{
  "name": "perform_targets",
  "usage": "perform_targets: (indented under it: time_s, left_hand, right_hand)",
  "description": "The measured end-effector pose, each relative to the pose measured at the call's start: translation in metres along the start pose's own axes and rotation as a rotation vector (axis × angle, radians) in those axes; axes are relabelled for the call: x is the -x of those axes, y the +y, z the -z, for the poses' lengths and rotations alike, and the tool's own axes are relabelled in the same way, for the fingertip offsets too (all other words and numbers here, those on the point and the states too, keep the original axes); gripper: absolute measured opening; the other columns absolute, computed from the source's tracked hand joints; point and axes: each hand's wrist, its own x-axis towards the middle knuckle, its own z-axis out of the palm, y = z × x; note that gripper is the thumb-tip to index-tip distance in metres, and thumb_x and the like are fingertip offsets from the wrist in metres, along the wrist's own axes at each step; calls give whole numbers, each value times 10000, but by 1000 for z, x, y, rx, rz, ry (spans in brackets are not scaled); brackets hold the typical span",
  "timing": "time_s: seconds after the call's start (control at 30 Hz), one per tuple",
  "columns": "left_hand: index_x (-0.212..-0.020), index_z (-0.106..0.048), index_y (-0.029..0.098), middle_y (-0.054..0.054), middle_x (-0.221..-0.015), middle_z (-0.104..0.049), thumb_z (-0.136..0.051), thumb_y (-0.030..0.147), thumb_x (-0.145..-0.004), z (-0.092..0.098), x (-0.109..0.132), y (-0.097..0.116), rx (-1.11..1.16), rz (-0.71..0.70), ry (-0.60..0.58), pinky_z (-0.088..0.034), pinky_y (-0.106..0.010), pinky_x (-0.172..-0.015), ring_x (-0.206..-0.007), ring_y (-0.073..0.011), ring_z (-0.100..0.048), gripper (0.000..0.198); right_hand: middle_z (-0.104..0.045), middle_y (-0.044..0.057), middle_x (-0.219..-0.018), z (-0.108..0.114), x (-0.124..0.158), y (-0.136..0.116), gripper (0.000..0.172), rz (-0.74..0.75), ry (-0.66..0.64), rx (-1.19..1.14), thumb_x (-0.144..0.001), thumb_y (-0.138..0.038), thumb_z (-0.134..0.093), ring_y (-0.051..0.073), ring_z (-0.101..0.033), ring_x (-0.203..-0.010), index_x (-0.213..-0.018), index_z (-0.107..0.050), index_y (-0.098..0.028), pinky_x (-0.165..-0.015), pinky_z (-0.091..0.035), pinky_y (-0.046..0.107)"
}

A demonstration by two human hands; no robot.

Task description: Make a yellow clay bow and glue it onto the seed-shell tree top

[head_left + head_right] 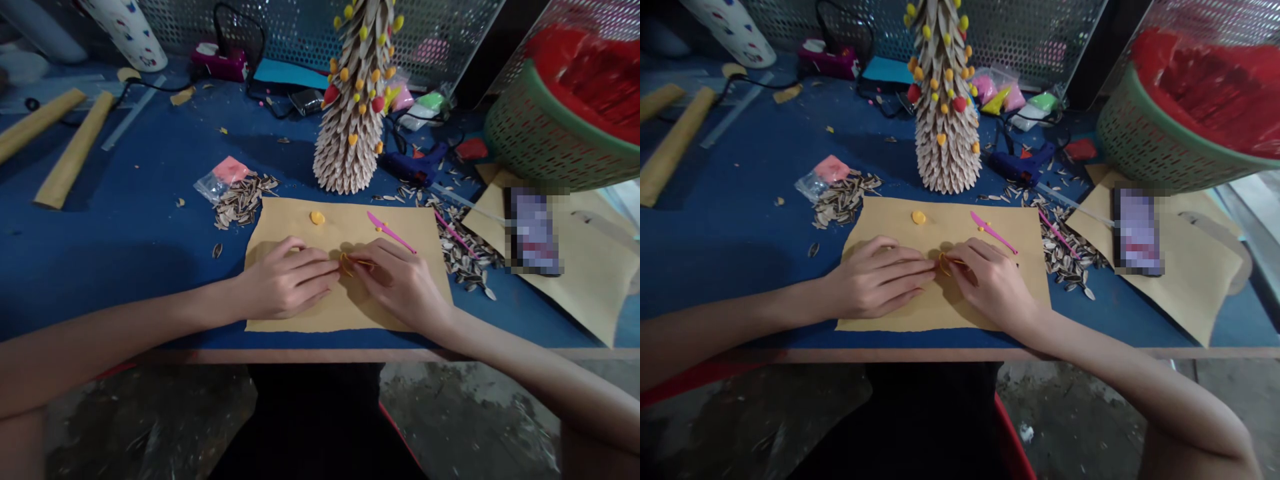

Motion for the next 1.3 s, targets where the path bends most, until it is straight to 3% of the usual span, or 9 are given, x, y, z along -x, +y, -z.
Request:
perform_targets:
  time_s: [0.23, 0.7, 1.03, 1.3]
  left_hand:
    - [-1046, -720, 124, -78, -1104, -777, -571, 171, -974, 5, -4, -1, -22, -24, -21, -515, -376, -781, -1003, -219, -714, 172]
    - [-1054, -713, 152, -68, -1122, -770, -559, 166, -970, -1, 2, 0, -9, 1, -20, -485, -393, -825, -1031, -223, -694, 176]
    - [-1060, -696, 165, -55, -1120, -769, -528, 175, -986, -3, 4, 0, -13, 3, -22, -493, -386, -827, -1033, -218, -691, 184]
    - [-1085, -689, 160, -58, -1126, -765, -537, 171, -981, -2, 3, 0, -8, 7, -31, -480, -386, -831, -1038, -223, -686, 184]
  right_hand:
    - [-740, 77, -948, -1, 3, 0, 144, 7, -8, 11, -940, -118, -574, 193, -700, -831, -1006, -679, -190, -742, -555, 320]
    - [-737, 45, -848, -3, 3, 3, 71, 45, 50, 145, -961, -176, -567, 168, -683, -725, -931, -628, -198, -656, -516, 289]
    - [-761, 58, -896, -6, -5, 3, 105, 7, 31, 192, -905, -160, -566, 195, -705, -729, -999, -604, -188, -650, -509, 303]
    - [-763, 56, -844, -11, -10, 5, 122, 29, 25, 262, -906, -166, -552, 226, -710, -722, -1019, -594, -182, -750, -500, 361]
